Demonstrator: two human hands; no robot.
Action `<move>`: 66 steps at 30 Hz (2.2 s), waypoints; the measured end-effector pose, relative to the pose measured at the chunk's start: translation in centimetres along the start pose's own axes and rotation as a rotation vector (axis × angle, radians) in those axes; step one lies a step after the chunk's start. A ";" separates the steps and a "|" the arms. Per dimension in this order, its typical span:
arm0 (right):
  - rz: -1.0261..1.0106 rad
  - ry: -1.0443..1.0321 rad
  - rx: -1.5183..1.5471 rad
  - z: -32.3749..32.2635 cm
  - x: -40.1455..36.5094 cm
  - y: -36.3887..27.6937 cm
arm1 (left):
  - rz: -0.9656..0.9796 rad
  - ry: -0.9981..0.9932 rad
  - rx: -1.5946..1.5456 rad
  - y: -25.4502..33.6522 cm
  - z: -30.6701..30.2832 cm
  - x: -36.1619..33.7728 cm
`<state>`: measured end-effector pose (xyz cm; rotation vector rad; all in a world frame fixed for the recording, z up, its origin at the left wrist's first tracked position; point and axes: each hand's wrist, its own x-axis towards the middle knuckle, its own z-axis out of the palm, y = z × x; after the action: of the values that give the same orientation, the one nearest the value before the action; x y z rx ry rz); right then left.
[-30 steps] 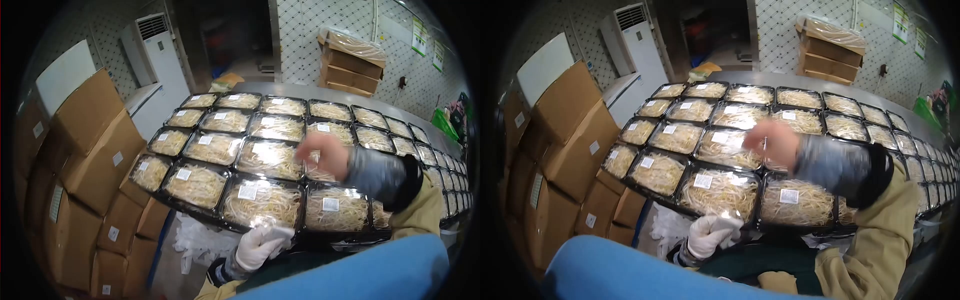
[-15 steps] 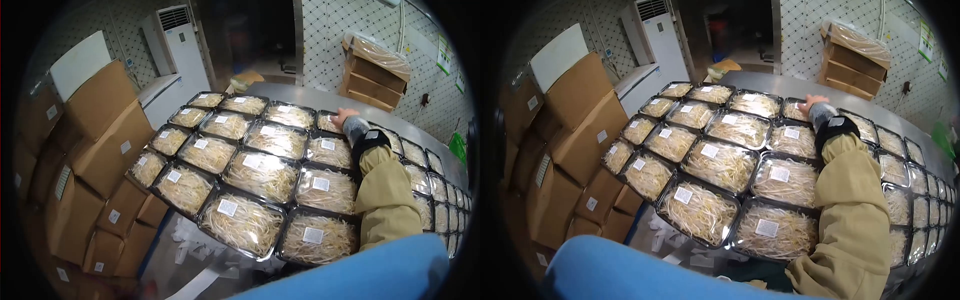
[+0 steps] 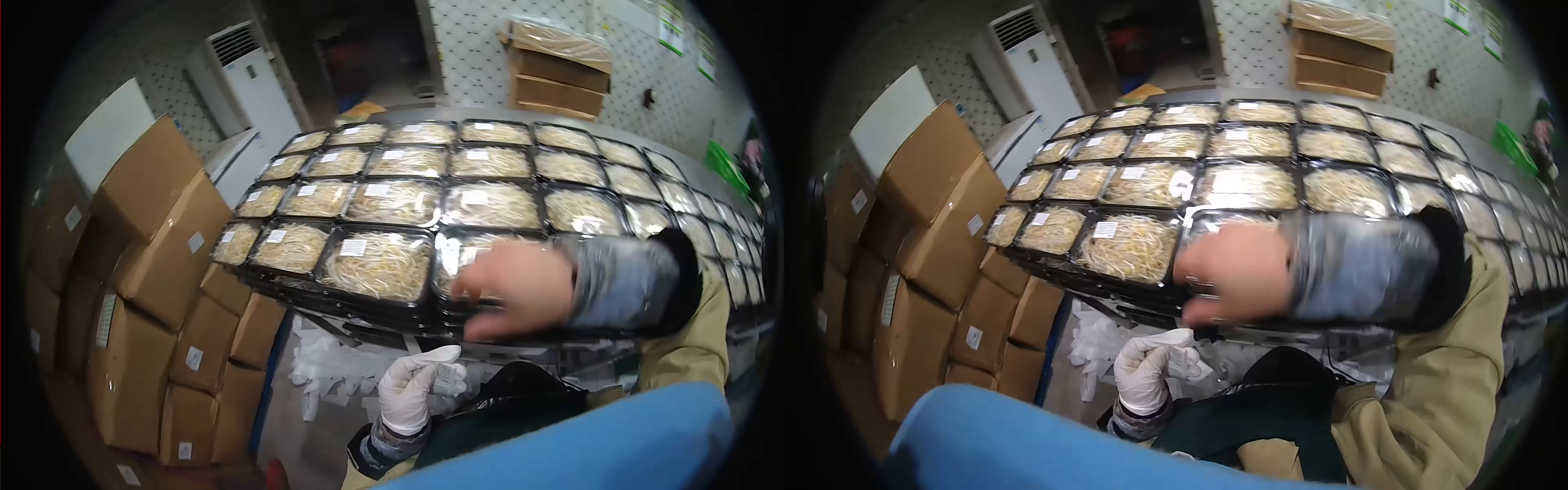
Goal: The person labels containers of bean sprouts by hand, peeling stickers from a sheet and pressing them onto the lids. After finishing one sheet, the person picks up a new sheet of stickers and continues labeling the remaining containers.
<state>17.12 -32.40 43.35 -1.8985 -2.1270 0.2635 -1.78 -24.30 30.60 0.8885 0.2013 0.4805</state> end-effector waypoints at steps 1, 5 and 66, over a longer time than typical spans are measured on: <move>-0.108 0.097 -0.087 2.9 -1.9 -1.4 | 0.094 0.048 0.012 -0.7 0.5 -0.7; -0.069 0.374 0.311 8.1 -5.6 -4.8 | 0.208 -0.093 -0.107 -3.1 1.1 -1.7; 0.788 0.264 -0.384 -3.0 -7.3 32.7 | 0.172 -0.220 0.286 -7.3 8.7 7.1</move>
<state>49.60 -35.85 35.18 -2.7401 -1.2383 -0.2582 9.91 -30.80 30.44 1.2374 -0.0094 0.5173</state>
